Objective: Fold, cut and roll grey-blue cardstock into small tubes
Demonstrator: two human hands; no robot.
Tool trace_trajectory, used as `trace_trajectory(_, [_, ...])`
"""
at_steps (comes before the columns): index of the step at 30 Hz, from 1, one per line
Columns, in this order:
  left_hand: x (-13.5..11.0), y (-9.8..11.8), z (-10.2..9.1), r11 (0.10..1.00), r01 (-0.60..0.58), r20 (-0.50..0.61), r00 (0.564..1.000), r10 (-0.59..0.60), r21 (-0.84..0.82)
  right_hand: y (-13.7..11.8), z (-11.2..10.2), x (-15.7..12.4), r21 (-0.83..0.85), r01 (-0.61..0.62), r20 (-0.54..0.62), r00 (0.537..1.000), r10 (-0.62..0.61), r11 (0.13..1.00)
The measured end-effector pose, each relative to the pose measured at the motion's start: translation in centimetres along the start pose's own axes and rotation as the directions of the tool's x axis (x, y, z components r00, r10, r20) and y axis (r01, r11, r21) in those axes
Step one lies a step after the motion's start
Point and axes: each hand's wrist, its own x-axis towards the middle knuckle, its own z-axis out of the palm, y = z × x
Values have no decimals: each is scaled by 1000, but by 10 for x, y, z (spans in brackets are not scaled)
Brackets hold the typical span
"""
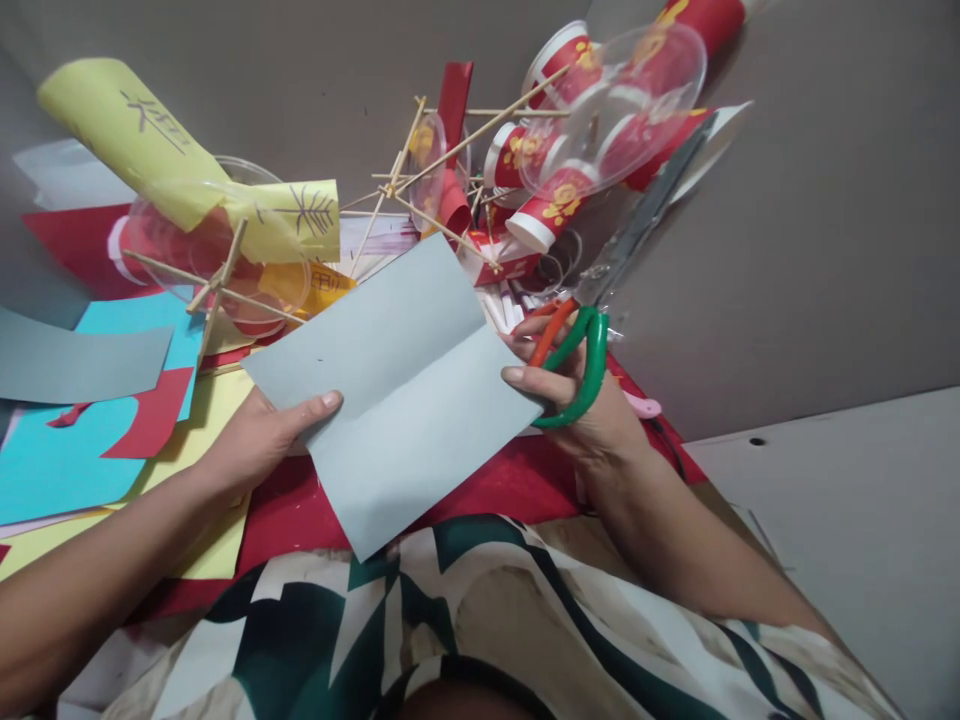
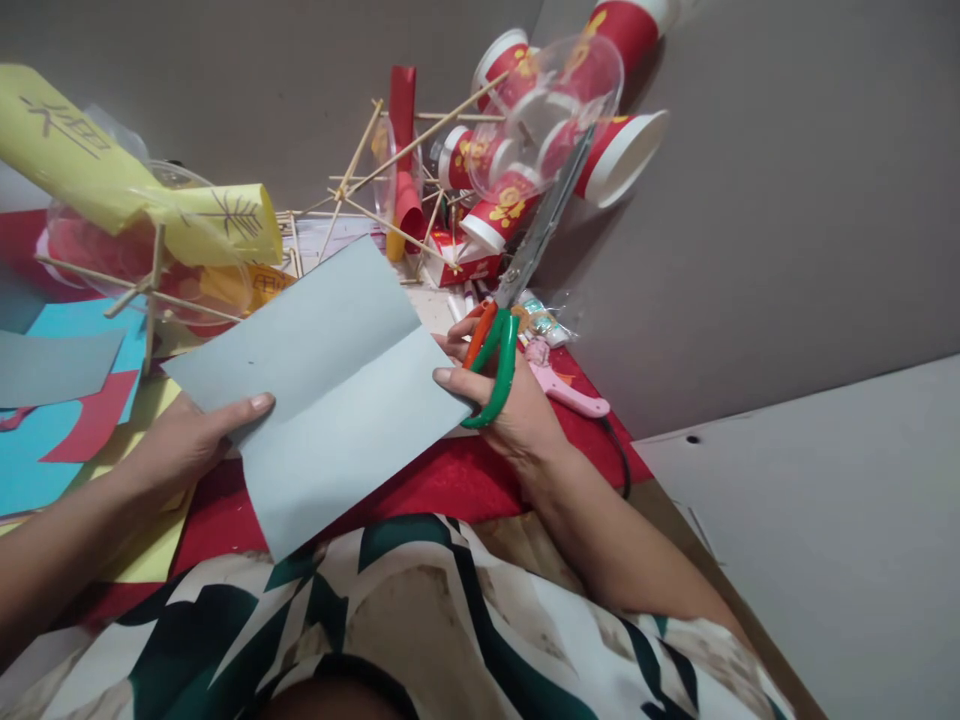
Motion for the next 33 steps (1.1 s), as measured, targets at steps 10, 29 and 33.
trace_trajectory(10, [6,-4,18,423,-595,-25,560,828,683,16,18,-11,248,97,-316,949,-14,964])
trace_trajectory(29, [10,21,43,971,-232,53,971,235,-50,-9,21,-3,63,389,-272,893,-359,919])
trace_trajectory(33, [9,25,36,969,-198,39,978,205,-145,-13,22,-3,108,367,-229,914,-336,924])
